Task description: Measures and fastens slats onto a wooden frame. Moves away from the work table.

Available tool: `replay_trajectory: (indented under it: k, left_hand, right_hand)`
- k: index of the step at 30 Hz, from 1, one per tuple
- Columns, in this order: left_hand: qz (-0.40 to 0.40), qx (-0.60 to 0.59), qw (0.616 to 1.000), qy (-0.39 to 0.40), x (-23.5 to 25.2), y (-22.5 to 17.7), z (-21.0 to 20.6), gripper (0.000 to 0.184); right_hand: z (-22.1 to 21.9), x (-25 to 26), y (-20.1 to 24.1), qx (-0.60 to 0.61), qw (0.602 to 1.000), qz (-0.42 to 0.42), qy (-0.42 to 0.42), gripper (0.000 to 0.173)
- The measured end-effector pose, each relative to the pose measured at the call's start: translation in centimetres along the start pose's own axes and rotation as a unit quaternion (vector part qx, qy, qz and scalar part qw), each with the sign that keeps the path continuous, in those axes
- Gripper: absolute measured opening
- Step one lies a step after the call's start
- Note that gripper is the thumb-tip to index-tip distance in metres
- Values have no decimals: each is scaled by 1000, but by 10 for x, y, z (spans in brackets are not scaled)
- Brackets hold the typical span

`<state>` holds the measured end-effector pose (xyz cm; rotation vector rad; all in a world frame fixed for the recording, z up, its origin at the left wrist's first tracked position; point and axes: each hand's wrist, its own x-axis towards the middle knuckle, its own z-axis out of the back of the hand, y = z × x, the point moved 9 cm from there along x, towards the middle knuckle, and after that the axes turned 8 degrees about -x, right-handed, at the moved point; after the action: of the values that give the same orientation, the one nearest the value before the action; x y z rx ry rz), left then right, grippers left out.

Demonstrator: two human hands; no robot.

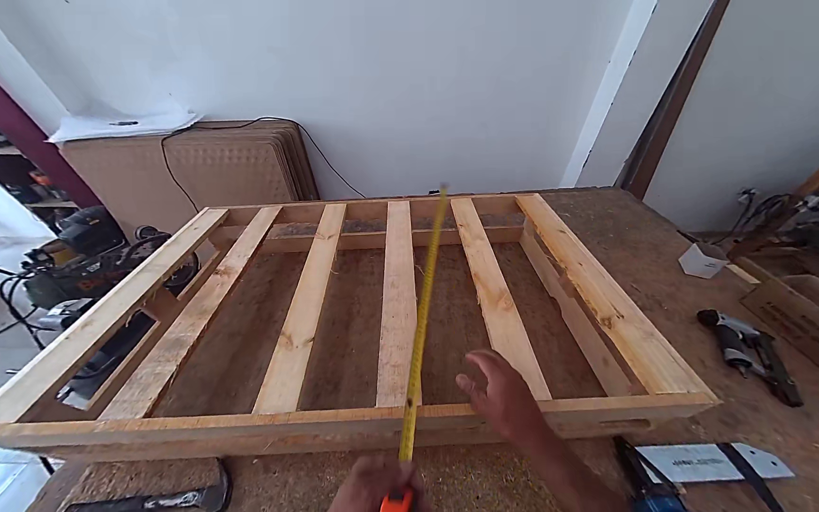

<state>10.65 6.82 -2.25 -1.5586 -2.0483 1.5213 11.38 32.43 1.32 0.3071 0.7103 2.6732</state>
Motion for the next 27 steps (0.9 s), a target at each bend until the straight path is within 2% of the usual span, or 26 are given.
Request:
replay_trajectory:
  k: [3, 4, 10, 14, 20, 24, 27]
  left_hand:
    - [-27, -57, 996, -62, 29, -27, -9, 37]
    - [-26, -64, 995, -74, 38, -33, -9, 37]
    - [2, -82, 987, -135, 60, -39, 3, 37]
    - [4, -67, 986, -155, 67, -35, 7, 35]
    - [6, -43, 984, -171, 86, -71, -6, 36]
    - [18, -41, 984, -175, 96, -82, -3, 36]
    - [26, -44, 984, -170, 85, -68, -2, 38]
  right_hand:
    - [-7, -19, -10, -52, 986, 47, -149, 58]
    - [-5, -19, -8, -50, 984, 55, -163, 59]
    - [-15, -14, -2, -74, 992, 58, -83, 70]
    - [-16, -14, -2, -64, 995, 45, -60, 72]
    - [-22, -14, 0, -71, 997, 40, -9, 68]
    - [-21, -14, -1, -66, 997, 36, -14, 69]
    - [-16, -13, -3, -46, 998, 31, -14, 66]
